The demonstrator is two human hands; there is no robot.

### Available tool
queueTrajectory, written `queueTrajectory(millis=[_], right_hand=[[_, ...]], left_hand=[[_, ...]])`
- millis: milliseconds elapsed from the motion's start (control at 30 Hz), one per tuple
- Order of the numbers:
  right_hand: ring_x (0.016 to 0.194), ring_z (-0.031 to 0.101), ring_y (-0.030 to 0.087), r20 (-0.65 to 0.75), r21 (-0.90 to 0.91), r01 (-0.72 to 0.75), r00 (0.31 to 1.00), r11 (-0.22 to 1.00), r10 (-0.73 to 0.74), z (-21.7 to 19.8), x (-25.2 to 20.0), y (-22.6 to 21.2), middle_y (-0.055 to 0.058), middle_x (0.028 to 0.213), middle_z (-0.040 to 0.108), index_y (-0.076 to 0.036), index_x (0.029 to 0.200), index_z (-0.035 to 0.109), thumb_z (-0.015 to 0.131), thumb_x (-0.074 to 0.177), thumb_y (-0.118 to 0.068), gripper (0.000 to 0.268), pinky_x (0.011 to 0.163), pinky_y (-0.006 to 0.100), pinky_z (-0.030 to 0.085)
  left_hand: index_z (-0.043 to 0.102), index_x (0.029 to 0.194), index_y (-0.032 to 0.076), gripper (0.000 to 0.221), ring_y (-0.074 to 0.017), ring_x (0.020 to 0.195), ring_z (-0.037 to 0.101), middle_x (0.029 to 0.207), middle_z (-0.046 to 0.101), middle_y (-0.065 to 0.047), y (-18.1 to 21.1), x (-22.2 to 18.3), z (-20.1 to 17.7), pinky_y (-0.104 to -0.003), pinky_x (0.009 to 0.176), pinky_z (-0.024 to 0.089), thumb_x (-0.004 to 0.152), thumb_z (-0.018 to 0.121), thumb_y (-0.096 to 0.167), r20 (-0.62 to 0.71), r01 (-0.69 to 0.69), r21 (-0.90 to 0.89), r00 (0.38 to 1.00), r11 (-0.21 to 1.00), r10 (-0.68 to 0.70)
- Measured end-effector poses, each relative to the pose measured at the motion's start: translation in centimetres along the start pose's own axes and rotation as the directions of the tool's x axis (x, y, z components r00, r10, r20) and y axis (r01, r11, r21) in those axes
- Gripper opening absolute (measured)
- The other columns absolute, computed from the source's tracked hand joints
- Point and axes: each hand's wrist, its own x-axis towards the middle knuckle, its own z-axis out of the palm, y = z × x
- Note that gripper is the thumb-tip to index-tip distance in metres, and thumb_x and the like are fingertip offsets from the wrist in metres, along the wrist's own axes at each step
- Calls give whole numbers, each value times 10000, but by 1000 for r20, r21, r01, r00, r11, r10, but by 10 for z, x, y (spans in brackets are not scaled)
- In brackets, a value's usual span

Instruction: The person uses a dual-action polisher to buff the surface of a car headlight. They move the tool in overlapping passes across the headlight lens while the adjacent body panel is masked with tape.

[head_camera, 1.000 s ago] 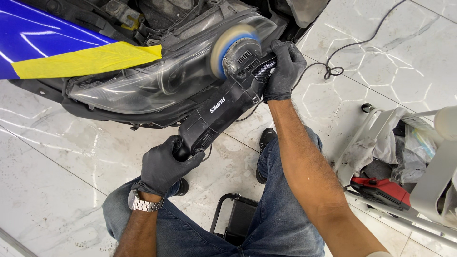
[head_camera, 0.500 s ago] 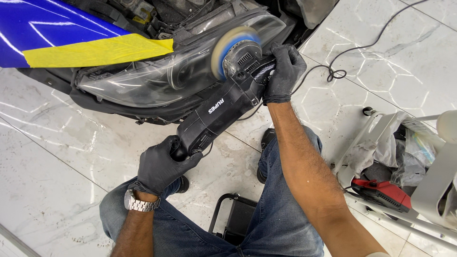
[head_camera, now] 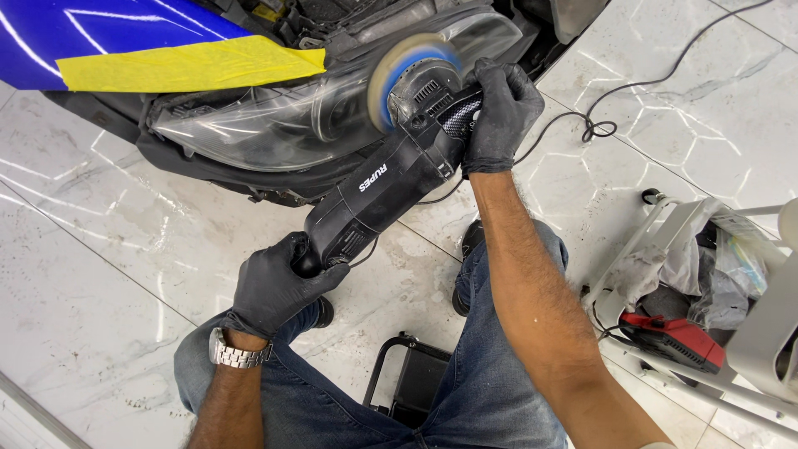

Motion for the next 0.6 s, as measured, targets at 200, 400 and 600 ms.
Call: queueTrajectory(millis=[200, 400, 600], right_hand=[[554, 502, 133, -8, -7, -11, 1000, 1000, 10, 0, -9, 5, -6, 582, 524, -121, 582, 572, 790, 800, -36, 320, 562, 321, 445], [594, 527, 127, -22, -29, -6, 1000, 1000, 5, 6, -23, 10, -12, 615, 563, -105, 597, 642, 786, 799, -50, 254, 599, 313, 453], [572, 474, 93, -21, -47, -4, 1000, 999, 3, 12, -32, 16, -41, 577, 519, -133, 572, 597, 777, 805, -75, 300, 550, 313, 402]], left_hand=[[716, 914, 200, 640, -345, 774, 778, 740, 789, -20, -13, -4, 2, -511, 667, 563, 728, 832, 802, 0, -33, 40, 999, 999, 33], [685, 881, 189, 634, -340, 729, 768, 719, 774, -34, -27, -10, -1, -491, 633, 543, 722, 863, 777, -28, -36, 24, 999, 999, 36], [660, 857, 201, 606, -290, 724, 752, 716, 757, 1, -30, -12, -16, -466, 670, 533, 738, 854, 763, 33, 32, 12, 999, 999, -32]])
